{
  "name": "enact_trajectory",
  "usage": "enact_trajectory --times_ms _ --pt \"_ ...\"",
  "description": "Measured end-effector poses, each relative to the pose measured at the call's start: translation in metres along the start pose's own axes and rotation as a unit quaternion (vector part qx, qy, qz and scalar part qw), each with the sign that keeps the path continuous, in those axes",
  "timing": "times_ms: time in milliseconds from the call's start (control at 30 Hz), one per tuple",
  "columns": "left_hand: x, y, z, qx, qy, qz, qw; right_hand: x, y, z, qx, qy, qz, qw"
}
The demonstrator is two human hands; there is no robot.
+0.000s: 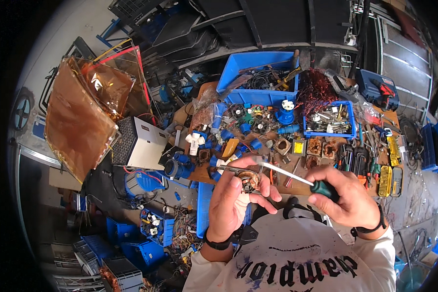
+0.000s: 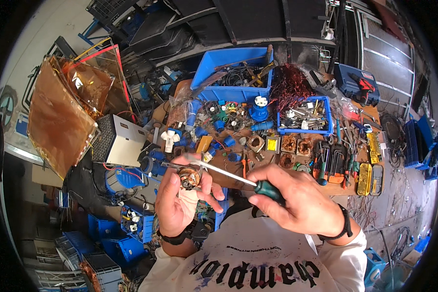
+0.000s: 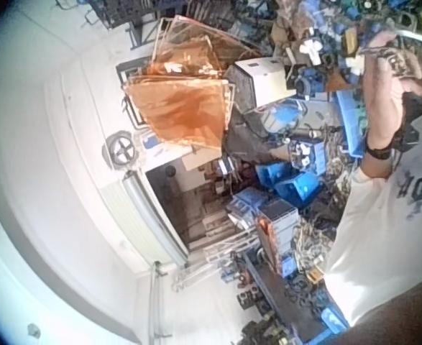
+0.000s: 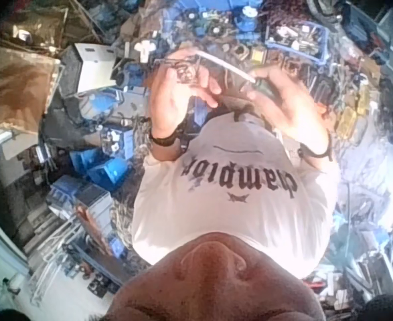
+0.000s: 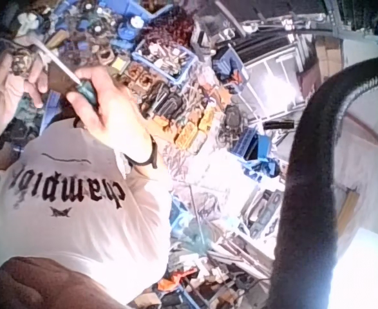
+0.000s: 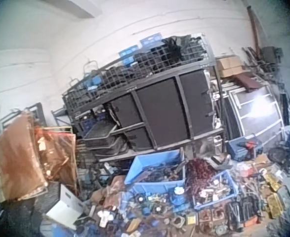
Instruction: The person uses a screwdriver to manipulate a small, copper-wound electrical component, likely a motor or generator armature. They repeatedly insert the tool into the component's slots and rotate it, while holding the object steady with their other hand. The task involves continuous, repetitive adjustment of the internal parts of the component.
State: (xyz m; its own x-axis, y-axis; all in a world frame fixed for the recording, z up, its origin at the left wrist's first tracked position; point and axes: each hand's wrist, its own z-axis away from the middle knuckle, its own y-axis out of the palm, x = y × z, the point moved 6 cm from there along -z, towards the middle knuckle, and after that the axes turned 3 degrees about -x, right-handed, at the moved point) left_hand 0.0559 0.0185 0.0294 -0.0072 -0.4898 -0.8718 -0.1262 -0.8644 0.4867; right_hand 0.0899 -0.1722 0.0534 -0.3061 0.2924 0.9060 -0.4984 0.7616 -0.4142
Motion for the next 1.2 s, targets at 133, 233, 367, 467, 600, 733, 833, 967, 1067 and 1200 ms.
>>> enact_trajectory --times_ms 133,233,367,467,600,733,833,967,1067,1200 --pt "0.001 0.0 0.002 -0.01 -0.008 0.009 1.0 0.006 -0.006 0.012 -0.029 -0.122 0.043 0.991" --pt "0.0 0.002 0.003 -0.014 -0.009 -0.006 1.0 0.011 -0.012 0.018 -0.005 -0.09 0.071 0.993" --pt "0.0 0.005 0.005 -0.012 -0.008 -0.012 1.0 0.016 -0.017 0.021 0.002 -0.089 0.124 0.988" --pt "0.001 0.007 0.006 -0.016 -0.01 -0.019 1.0 0.019 -0.02 0.023 0.009 -0.087 0.161 0.983" --pt "-0.001 0.012 0.007 -0.023 -0.008 -0.057 0.998 0.028 -0.025 0.026 -0.012 -0.116 0.2 0.973" --pt "0.002 0.014 0.007 -0.028 -0.014 -0.124 0.992 0.039 -0.029 0.03 -0.018 -0.122 0.251 0.96" --pt "0.002 0.015 0.011 -0.049 -0.012 -0.174 0.983 0.05 -0.031 0.031 -0.012 -0.142 0.281 0.949" --pt "0.0 0.018 0.012 -0.049 -0.013 -0.223 0.973 0.068 -0.033 0.031 0.028 -0.146 0.34 0.929" --pt "0.004 0.02 0.01 -0.035 -0.019 -0.272 0.962 0.071 -0.033 0.032 0.049 -0.135 0.384 0.912" --pt "0.004 0.021 0.009 -0.027 -0.034 -0.275 0.96 0.079 -0.034 0.024 0.056 -0.118 0.384 0.914"
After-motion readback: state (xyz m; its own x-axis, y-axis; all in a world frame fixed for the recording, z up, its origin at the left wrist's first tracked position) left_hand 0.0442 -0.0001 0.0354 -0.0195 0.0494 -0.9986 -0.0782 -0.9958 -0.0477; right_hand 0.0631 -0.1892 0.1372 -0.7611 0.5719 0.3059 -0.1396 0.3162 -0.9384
